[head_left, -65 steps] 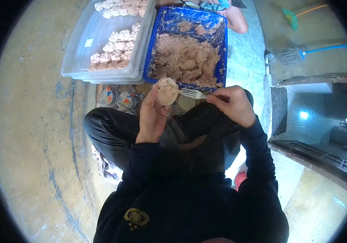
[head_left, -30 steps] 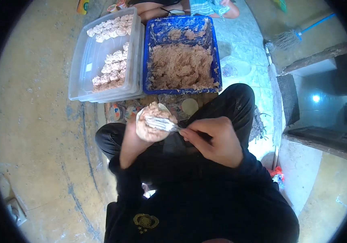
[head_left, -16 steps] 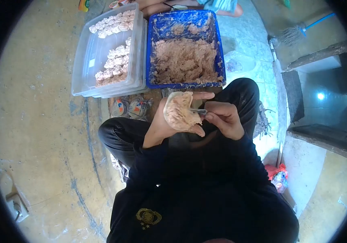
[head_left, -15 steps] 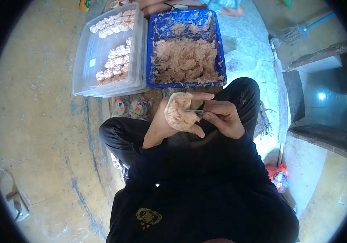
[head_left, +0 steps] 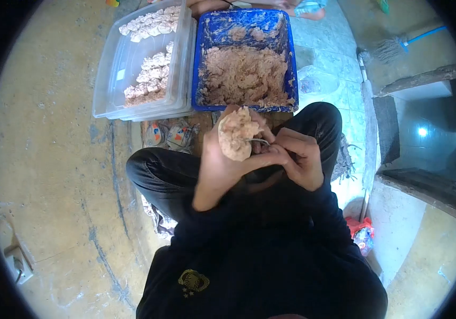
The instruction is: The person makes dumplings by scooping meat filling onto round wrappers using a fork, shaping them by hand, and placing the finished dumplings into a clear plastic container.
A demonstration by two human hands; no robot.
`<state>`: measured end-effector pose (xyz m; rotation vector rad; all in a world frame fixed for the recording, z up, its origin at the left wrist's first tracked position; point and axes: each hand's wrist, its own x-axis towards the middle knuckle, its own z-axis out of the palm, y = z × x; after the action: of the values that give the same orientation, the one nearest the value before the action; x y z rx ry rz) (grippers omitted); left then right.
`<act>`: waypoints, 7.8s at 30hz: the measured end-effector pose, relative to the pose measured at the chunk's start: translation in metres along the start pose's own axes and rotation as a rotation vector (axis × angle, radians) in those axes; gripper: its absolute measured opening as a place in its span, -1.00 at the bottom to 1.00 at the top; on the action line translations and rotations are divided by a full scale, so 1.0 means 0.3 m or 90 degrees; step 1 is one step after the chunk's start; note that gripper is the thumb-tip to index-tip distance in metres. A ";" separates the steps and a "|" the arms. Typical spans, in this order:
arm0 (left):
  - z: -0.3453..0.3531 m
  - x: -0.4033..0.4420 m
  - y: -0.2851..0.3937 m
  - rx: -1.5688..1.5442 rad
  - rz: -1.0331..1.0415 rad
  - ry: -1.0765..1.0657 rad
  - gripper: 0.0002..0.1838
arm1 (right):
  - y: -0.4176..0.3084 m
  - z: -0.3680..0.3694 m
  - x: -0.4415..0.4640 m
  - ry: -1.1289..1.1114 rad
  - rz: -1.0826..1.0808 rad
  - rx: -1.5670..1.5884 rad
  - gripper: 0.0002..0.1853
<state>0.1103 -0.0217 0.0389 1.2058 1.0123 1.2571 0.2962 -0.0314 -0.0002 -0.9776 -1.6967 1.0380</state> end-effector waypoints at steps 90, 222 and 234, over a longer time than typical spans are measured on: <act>-0.325 0.050 -0.344 0.128 0.114 -0.099 -0.64 | -0.213 0.050 0.181 -0.192 -0.039 -0.478 -0.77; -0.291 -0.002 -0.273 0.004 0.049 -0.112 -0.77 | -0.216 0.129 0.077 -0.056 0.007 -0.363 -0.85; -0.483 0.091 -0.059 -0.055 -0.013 -0.135 -0.24 | -0.144 0.077 0.032 0.199 0.026 -0.221 -0.84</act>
<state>-0.0282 0.0201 0.0052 1.2295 0.8050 1.1196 0.2644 -0.0423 0.0367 -1.3266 -1.6254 0.5840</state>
